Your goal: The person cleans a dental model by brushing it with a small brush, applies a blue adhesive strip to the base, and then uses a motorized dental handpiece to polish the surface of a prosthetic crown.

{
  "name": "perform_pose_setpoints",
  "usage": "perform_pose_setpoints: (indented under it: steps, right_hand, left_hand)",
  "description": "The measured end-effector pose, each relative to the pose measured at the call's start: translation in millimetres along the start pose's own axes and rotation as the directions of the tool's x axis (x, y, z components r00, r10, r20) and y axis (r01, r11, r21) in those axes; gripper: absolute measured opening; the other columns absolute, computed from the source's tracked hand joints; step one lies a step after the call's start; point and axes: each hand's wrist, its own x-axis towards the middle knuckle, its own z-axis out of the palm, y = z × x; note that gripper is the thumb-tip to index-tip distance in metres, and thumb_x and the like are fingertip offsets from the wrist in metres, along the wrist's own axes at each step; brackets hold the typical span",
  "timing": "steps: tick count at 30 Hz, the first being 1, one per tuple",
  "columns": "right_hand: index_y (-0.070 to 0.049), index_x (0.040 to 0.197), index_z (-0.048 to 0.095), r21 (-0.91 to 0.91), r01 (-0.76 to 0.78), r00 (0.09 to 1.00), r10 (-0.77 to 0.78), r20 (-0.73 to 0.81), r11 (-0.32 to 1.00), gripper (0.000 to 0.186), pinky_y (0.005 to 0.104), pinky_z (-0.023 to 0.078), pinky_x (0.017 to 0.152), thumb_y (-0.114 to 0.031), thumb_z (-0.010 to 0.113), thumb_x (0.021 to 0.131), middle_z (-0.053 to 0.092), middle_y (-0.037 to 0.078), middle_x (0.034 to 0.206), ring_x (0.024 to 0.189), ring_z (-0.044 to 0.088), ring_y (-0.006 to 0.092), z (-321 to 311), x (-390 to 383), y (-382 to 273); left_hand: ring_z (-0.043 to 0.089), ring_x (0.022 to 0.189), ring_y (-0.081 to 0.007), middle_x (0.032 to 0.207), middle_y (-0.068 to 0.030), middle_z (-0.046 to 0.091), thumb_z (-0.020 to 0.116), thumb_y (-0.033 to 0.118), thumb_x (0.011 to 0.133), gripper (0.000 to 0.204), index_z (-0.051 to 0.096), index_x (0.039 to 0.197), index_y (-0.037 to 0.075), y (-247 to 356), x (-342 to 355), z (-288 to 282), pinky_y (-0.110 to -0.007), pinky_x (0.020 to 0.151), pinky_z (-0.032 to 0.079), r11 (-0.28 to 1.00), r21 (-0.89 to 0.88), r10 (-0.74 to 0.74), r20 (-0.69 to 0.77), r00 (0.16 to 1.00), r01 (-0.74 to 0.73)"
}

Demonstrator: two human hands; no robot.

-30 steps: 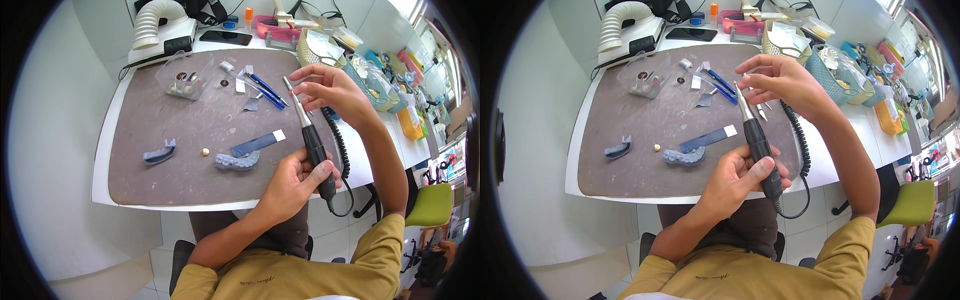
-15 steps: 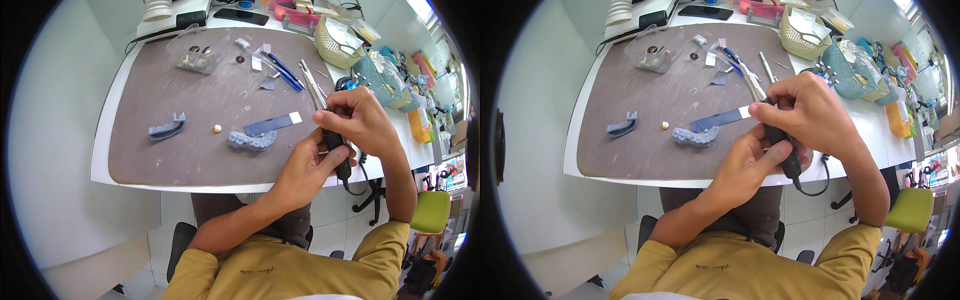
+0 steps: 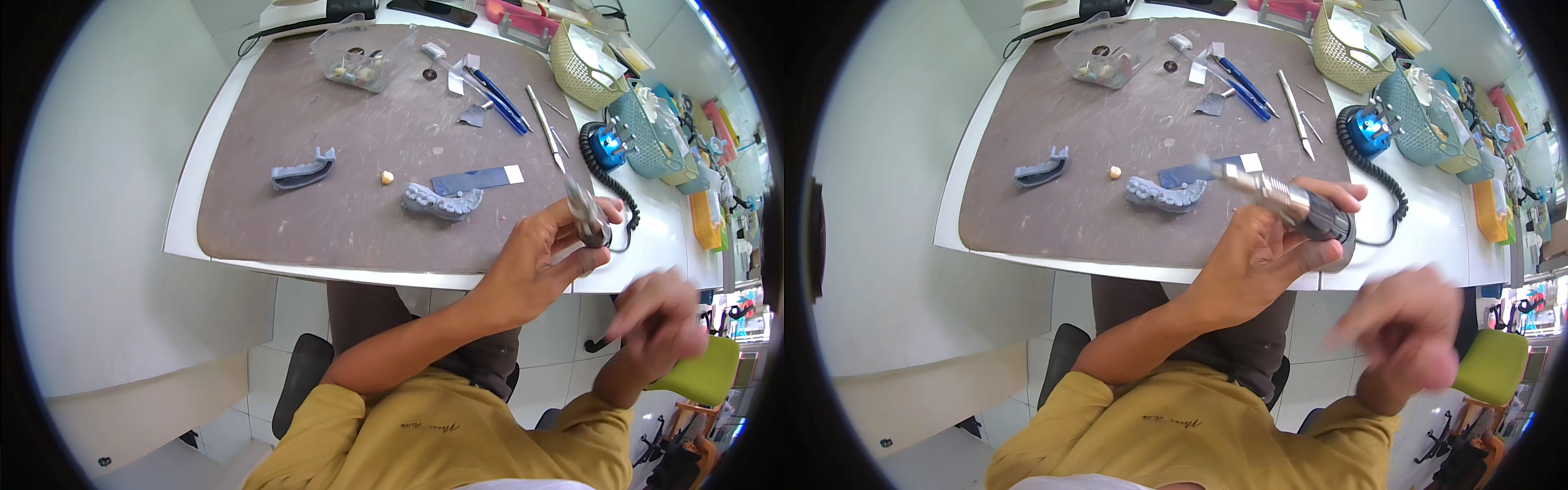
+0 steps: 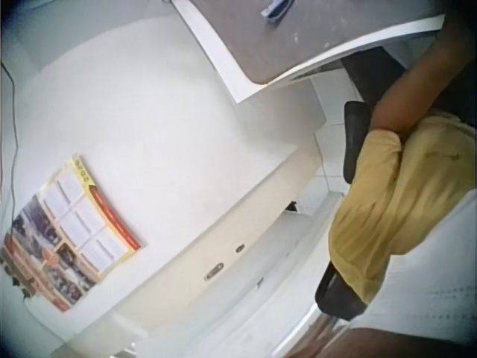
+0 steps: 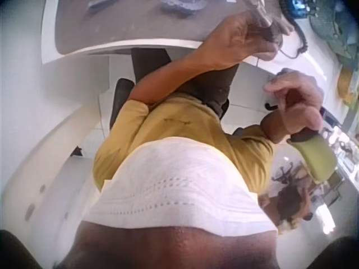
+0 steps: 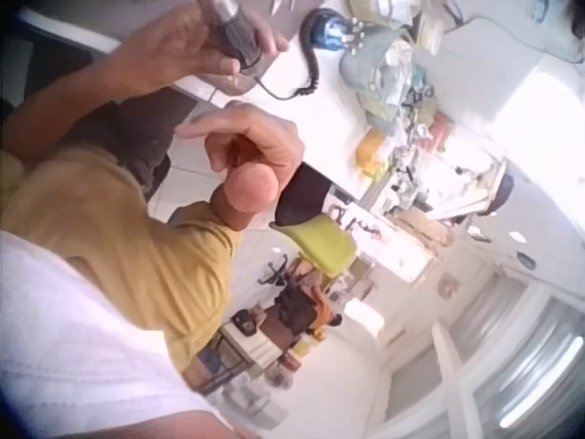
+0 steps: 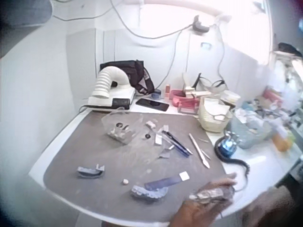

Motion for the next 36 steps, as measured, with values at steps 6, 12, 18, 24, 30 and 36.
perform_pose_setpoints:
  steps: [6,12,18,24,30,36]
  right_hand:
    - [0.024,0.116,0.058,0.783,-0.219,0.971,0.206,0.119,0.582,0.113,0.0219,0.023,0.034,-0.085,0.047,0.088,0.054,0.001,0.055,0.038,0.036,0.0032,57,-54,27]
    - [0.01,0.092,0.073,0.921,-0.307,0.942,-0.064,0.33,0.238,0.04,0.0295,0.04,0.048,-0.03,0.074,0.095,0.07,0.012,0.069,0.055,0.053,0.016,66,-32,54]
    - [0.002,0.079,0.077,0.605,-0.033,0.997,-0.014,0.073,0.795,0.019,0.0292,0.041,0.05,-0.015,0.073,0.087,0.076,0.013,0.076,0.058,0.054,0.0133,49,-7,60]
    - [0.003,0.081,0.077,0.351,0.024,0.982,0.043,-0.182,0.936,0.023,0.0267,0.035,0.052,-0.019,0.072,0.089,0.069,0.008,0.07,0.058,0.048,0.0088,46,14,73]
    - [0.004,0.083,0.076,0.424,0.012,0.954,0.117,-0.276,0.905,0.024,0.026,0.03,0.051,-0.017,0.07,0.092,0.056,0.002,0.063,0.056,0.042,0.0067,49,14,83]
    - [0.004,0.087,0.075,0.473,0.006,0.963,0.122,-0.241,0.881,0.021,0.0249,0.031,0.052,-0.015,0.069,0.093,0.056,0.002,0.065,0.057,0.042,0.0061,44,16,86]
  left_hand:
    - [0.054,0.138,-0.0377,0.138,-0.0145,0.063,0.069,0.001,0.085,0.034,0.067,0.118,0.009,8,0,3,-0.046,0.111,0.049,0.618,0.667,0.296,0.295,0.909,-0.417]
    - [0.06,0.126,-0.0342,0.136,-0.0127,0.064,0.068,0.01,0.086,0.041,0.069,0.126,0.013,49,-9,-12,-0.043,0.103,0.052,0.111,0.882,0.35,0.397,0.849,-0.458]
    - [0.065,0.113,-0.0268,0.124,-0.0089,0.071,0.068,-0.005,0.086,0.042,0.073,0.125,0.01,128,-50,-56,-0.039,0.097,0.052,0.008,0.977,0.342,-0.203,0.918,0.213]
    - [0.064,0.109,-0.0273,0.117,-0.0064,0.072,0.073,-0.005,0.082,0.037,0.075,0.117,0.007,121,-53,-63,-0.038,0.095,0.051,-0.193,0.979,0.169,-0.038,0.985,0.071]
    - [0.065,0.099,-0.028,0.108,-0.0082,0.073,0.074,-0.002,0.083,0.022,0.072,0.104,0.003,117,-30,-75,-0.037,0.088,0.052,-0.146,0.984,0.251,-0.058,0.966,0.097]
    - [0.068,0.089,-0.0261,0.102,-0.0113,0.072,0.07,0.0,0.089,0.021,0.073,0.11,0.002,117,-9,-88,-0.034,0.078,0.054,-0.234,0.961,0.265,-0.082,0.961,0.147]
